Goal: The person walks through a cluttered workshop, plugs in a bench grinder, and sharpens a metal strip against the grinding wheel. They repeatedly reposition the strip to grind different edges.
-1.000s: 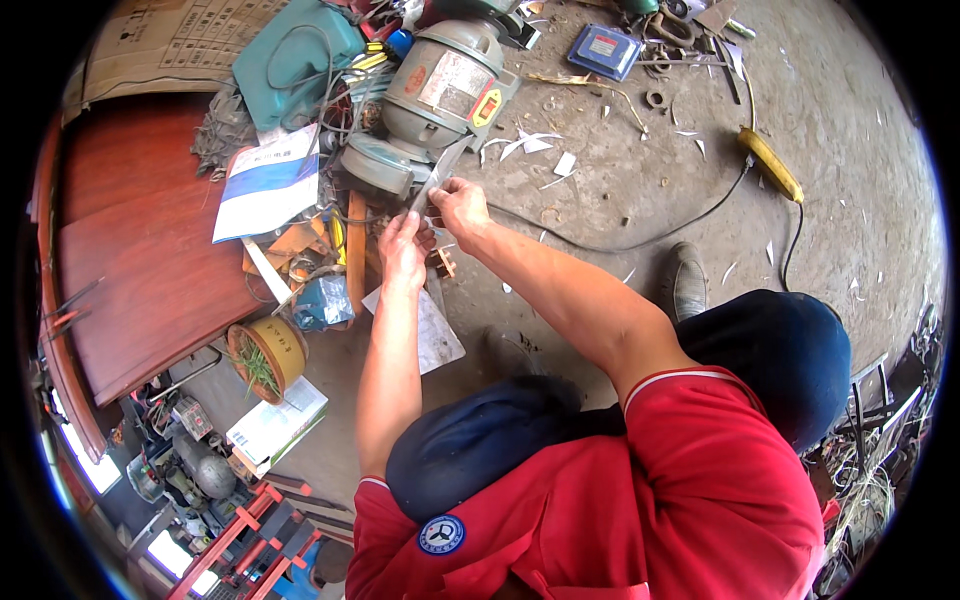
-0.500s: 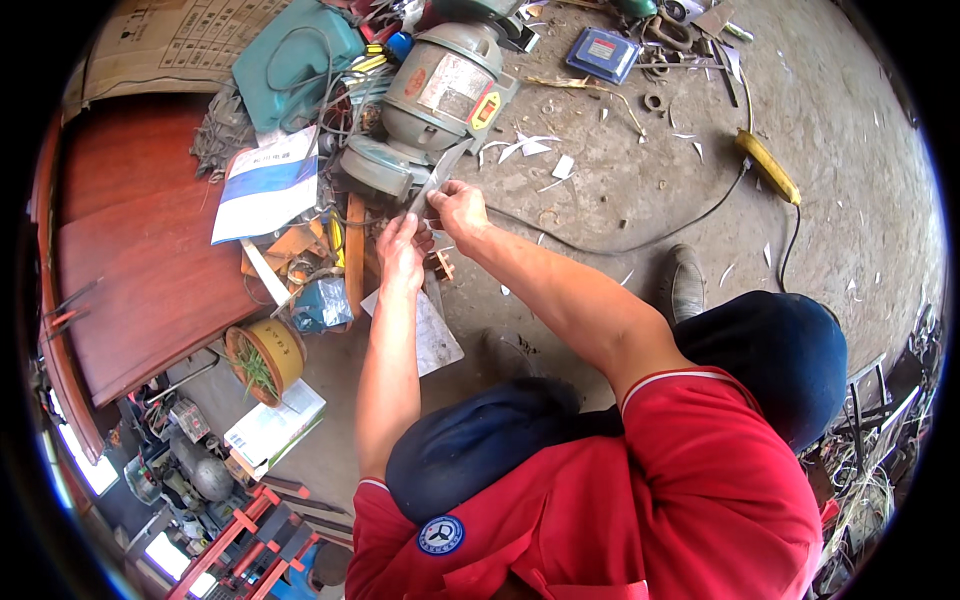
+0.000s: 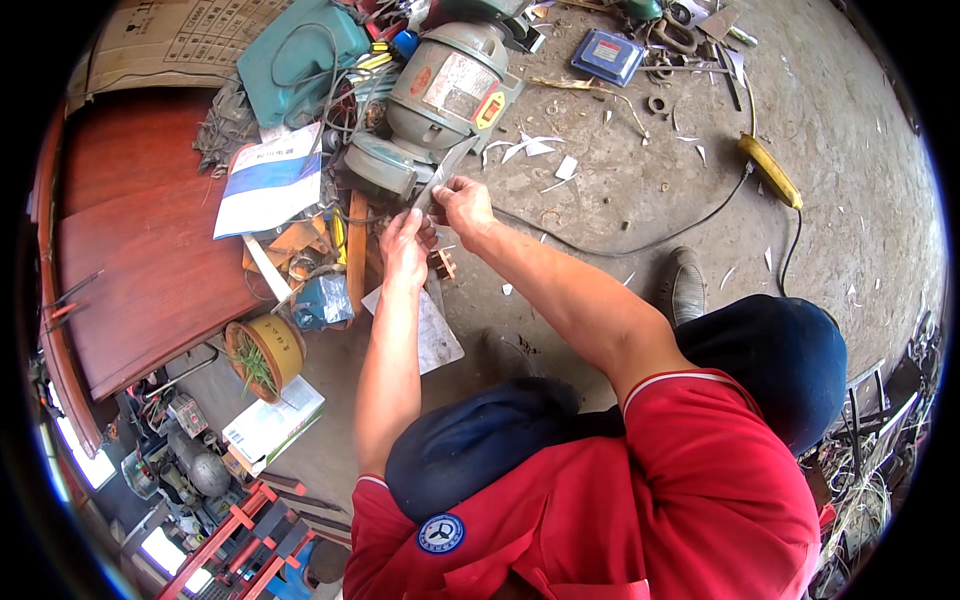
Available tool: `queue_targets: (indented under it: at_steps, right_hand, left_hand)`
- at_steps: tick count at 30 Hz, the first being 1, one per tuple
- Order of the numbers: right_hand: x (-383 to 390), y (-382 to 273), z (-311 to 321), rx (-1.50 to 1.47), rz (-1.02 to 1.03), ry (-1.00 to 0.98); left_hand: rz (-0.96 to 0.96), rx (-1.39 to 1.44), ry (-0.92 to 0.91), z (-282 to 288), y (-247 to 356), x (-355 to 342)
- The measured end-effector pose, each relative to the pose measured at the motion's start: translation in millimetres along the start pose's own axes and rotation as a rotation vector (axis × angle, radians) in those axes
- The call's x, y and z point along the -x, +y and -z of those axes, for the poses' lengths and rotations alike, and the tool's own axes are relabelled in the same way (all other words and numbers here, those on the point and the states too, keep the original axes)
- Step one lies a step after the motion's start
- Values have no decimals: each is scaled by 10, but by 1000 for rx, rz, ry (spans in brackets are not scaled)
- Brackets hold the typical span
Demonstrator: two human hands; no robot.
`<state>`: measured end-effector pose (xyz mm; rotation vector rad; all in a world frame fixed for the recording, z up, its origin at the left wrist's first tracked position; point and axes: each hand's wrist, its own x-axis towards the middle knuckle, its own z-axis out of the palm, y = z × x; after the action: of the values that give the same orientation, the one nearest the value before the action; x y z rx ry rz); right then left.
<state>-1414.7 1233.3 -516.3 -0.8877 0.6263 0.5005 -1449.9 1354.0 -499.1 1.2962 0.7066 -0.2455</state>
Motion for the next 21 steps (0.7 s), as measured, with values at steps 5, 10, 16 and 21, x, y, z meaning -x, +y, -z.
queue_targets:
  at_steps: [5,10,16,21]
  right_hand:
    - [-21,-6,9,-9,0,11]
    - [-47,-16,18,1,-6,26]
    - [-21,6,-18,-25,17,42]
    - [15,27,-30,2,20,11]
  left_hand:
    - [4,11,3,-36,10,-2]
    - [-1,-6,-7,-77,42,8]
    - [8,-4,-9,-43,32,18]
    - [5,30,-31,9,32,59]
